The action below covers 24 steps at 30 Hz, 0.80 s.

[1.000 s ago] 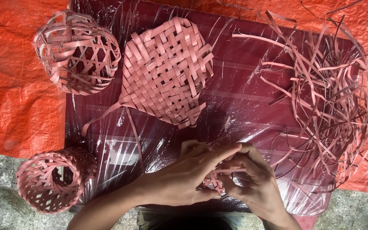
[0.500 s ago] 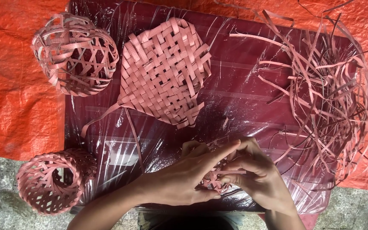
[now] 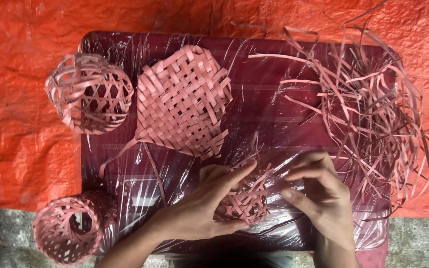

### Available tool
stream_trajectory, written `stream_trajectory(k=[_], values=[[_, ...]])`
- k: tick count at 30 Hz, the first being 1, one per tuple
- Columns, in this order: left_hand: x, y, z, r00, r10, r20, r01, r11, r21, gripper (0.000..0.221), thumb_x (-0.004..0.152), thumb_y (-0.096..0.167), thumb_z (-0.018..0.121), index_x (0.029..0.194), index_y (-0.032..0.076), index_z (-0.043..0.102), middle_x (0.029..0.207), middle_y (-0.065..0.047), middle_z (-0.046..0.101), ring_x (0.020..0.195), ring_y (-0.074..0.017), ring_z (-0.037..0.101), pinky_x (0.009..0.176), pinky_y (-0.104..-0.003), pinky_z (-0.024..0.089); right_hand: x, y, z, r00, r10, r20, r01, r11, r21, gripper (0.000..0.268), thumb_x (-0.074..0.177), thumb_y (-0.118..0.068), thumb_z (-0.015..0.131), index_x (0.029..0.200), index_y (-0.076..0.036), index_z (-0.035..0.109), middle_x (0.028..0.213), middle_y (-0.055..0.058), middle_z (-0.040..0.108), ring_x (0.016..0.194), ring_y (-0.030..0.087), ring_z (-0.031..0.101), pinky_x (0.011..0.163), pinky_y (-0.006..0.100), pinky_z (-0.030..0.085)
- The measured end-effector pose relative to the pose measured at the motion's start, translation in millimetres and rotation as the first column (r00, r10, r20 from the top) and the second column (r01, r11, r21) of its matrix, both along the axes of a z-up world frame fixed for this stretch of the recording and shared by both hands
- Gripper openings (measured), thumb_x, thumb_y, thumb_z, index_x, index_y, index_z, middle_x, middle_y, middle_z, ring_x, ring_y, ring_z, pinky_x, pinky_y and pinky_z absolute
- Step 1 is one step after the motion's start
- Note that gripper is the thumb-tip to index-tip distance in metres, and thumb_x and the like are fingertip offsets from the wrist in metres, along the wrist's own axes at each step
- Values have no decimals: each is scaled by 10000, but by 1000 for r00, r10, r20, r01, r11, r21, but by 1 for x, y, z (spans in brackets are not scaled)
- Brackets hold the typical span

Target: Weaving thin plastic strips together to form a small spherical basket.

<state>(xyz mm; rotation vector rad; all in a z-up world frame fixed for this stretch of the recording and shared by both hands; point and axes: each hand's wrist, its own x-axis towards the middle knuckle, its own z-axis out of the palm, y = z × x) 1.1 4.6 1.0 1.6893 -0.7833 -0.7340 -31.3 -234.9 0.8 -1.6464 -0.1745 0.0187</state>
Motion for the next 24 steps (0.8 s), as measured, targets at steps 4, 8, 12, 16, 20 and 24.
stream_trajectory(k=[4,8,12,16,20,24], values=[[-6,0,-12,994,32,107,-26,998,-55,852,798,361,645,1414,176,86,1023,-66,383,930,-188,358,896,-358,308,-3,4,-5,999,44,-27,-46,995,-91,236,785,-58,641,1010,-47,572,777,36,617,630,97,624,544,142,561],[-8,-2,-19,994,-10,108,16,999,-50,810,824,402,587,1412,180,75,1048,-90,341,942,-192,359,890,-406,379,-1,9,-4,987,85,-133,-105,983,-154,335,753,-171,659,1057,-77,554,842,15,593,530,50,551,448,163,489],[-9,-4,-20,993,-45,105,46,999,-4,773,843,348,588,1407,157,95,1019,-101,309,890,-180,399,860,-430,463,6,12,6,987,89,-137,-110,982,-154,252,748,-123,661,992,-78,620,798,21,610,451,33,499,357,137,426],[-9,-3,-20,990,-77,115,75,997,21,817,835,307,621,1415,162,64,981,-83,325,878,-182,370,861,-388,423,7,9,4,991,104,-89,-122,964,-235,146,761,-130,663,903,-99,649,808,12,627,496,56,503,392,170,413],[-7,-3,-20,989,-54,134,52,998,20,809,832,377,599,1409,167,72,1032,-98,352,920,-194,389,898,-442,396,6,15,3,998,49,26,-46,992,-115,162,730,-94,700,872,-121,626,830,-2,619,714,108,594,685,232,533],[-4,-5,-19,991,-25,130,22,1000,22,814,823,401,585,1409,178,66,1094,-106,338,936,-198,347,902,-415,362,4,15,2,990,90,110,-82,994,-71,151,757,-71,677,886,-126,620,835,21,659,714,116,652,717,220,573]])
